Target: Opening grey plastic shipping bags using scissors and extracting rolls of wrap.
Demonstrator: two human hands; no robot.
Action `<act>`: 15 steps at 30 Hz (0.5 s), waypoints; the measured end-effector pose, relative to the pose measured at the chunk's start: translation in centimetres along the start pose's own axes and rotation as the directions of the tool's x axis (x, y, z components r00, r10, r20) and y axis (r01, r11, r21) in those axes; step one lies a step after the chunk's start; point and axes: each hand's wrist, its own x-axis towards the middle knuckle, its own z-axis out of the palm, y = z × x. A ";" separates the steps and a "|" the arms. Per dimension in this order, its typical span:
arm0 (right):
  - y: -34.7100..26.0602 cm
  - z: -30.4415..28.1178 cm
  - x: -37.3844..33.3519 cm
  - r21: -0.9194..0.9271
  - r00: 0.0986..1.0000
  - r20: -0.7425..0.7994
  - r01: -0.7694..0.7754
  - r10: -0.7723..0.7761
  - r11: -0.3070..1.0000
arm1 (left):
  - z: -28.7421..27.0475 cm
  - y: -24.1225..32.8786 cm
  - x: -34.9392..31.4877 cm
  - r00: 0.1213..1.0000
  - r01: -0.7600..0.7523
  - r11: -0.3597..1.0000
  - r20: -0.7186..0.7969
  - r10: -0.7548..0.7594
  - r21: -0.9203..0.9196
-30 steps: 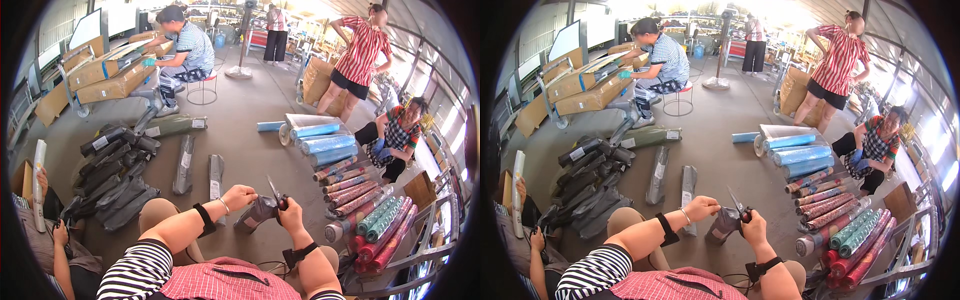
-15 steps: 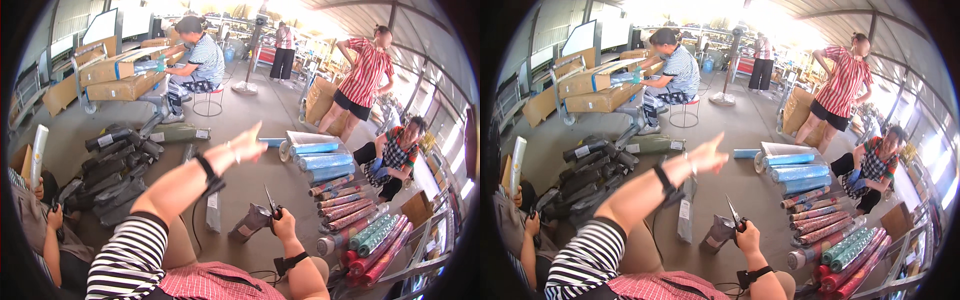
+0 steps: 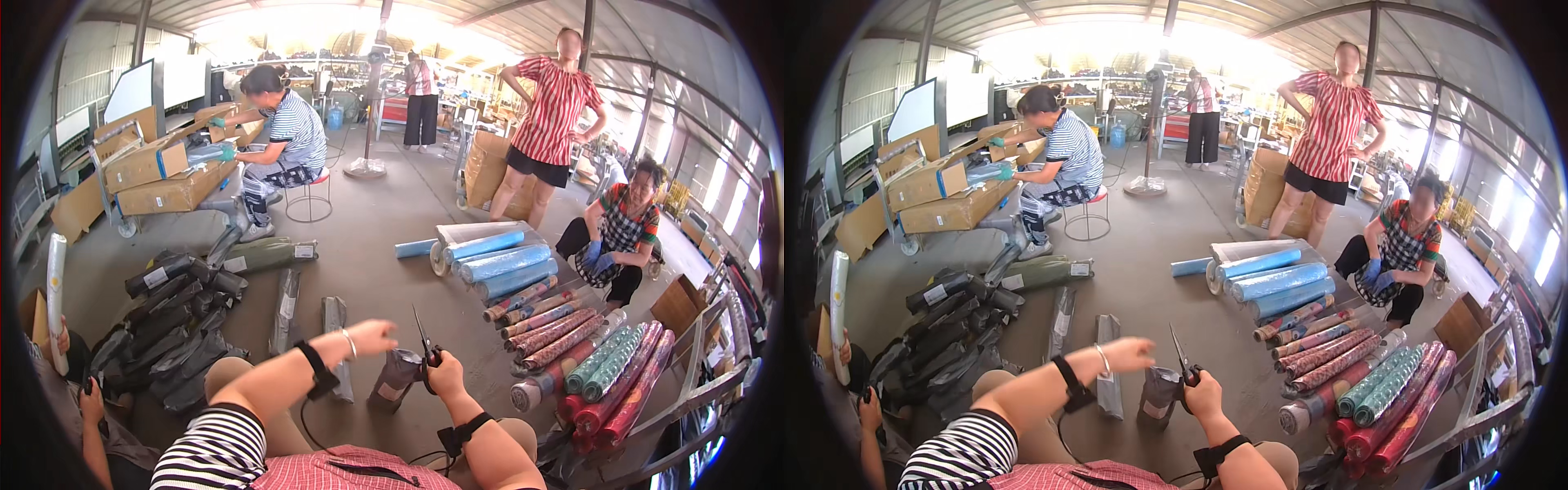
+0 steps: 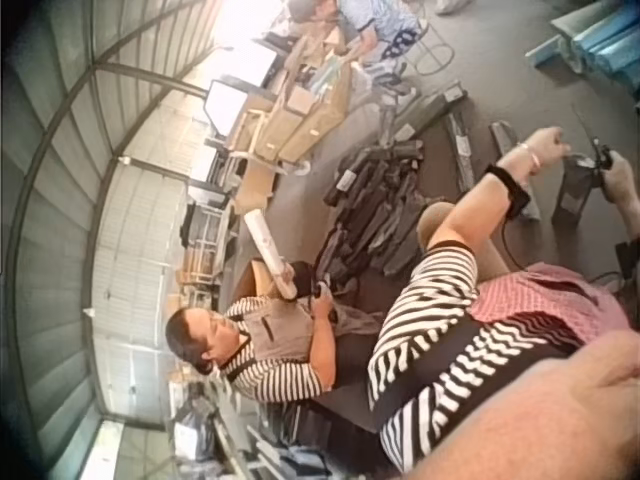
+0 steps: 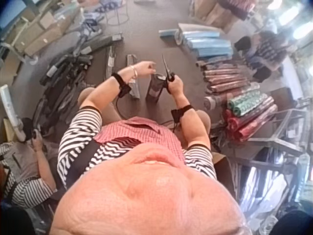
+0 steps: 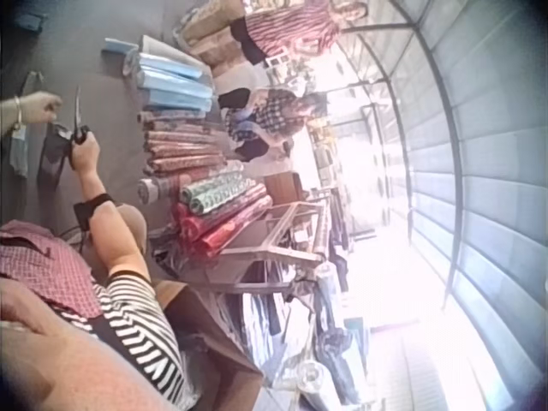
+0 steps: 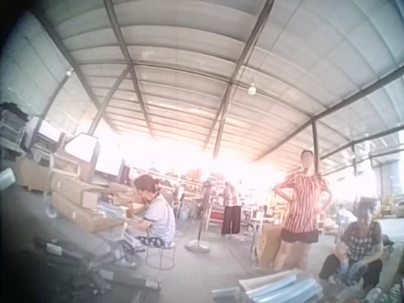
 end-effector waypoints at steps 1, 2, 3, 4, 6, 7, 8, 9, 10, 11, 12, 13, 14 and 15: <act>-0.1 -0.2 -0.1 0.000 1.000 0.002 -0.001 0.001 1.000 | 2.2 -0.3 -0.6 1.000 0.013 0.999 -0.007 -0.014 -0.037; -0.5 -0.4 -0.2 0.011 1.000 0.016 -0.008 0.008 1.000 | 3.6 -0.6 -0.9 1.000 0.016 0.999 -0.002 -0.017 -0.042; -0.8 -0.5 -0.3 0.023 0.999 0.029 -0.017 0.016 1.000 | 4.7 -0.6 -1.3 0.999 0.018 0.992 -0.031 -0.022 -0.128; -1.0 -0.3 -0.4 0.020 0.999 0.033 -0.025 0.024 0.999 | 5.4 -0.8 -1.5 0.998 0.017 0.977 -0.058 -0.030 -0.213; -0.8 -0.2 -0.4 0.003 0.997 0.068 -0.037 0.036 0.999 | 5.9 -1.3 -1.8 0.997 0.018 0.966 -0.070 -0.038 -0.256; -0.6 -0.1 -0.3 -0.002 0.997 0.054 -0.048 0.048 0.999 | 5.6 -0.9 -2.0 0.995 0.015 0.956 -0.090 -0.043 -0.293; -0.5 0.1 -0.4 0.007 0.998 0.058 -0.024 0.023 1.000 | 5.4 -0.6 -2.5 0.994 0.055 0.953 -0.072 -0.080 -0.298; -0.9 0.5 -0.3 0.021 0.998 0.061 0.008 -0.009 1.000 | 5.2 -1.1 -2.5 0.996 0.042 0.955 -0.066 -0.064 -0.293; -1.2 0.5 -0.4 0.044 0.997 0.077 -0.007 0.004 0.999 | 5.4 -1.6 -2.7 0.992 0.066 0.962 -0.087 -0.092 -0.265; -1.3 0.6 -0.5 0.042 0.998 0.058 -0.017 0.015 0.999 | 5.6 -2.1 -2.7 0.987 0.088 0.968 -0.109 -0.117 -0.237; -1.4 0.5 -0.4 0.031 0.997 0.075 -0.018 0.015 0.999 | 5.6 -2.1 -2.8 0.983 0.099 0.967 -0.125 -0.131 -0.236; -1.4 0.5 -0.3 0.020 0.996 0.091 -0.017 0.015 1.000 | 5.6 -2.1 -2.8 0.986 0.088 0.969 -0.119 -0.118 -0.232; -1.5 0.4 -0.3 0.016 0.995 0.098 -0.036 0.034 0.999 | 5.5 -2.2 -2.8 0.984 0.109 0.953 -0.107 -0.144 -0.282; -1.3 0.4 -0.3 0.014 0.996 0.086 -0.042 0.040 0.999 | 5.6 -1.7 -2.8 0.981 0.130 0.934 -0.093 -0.170 -0.334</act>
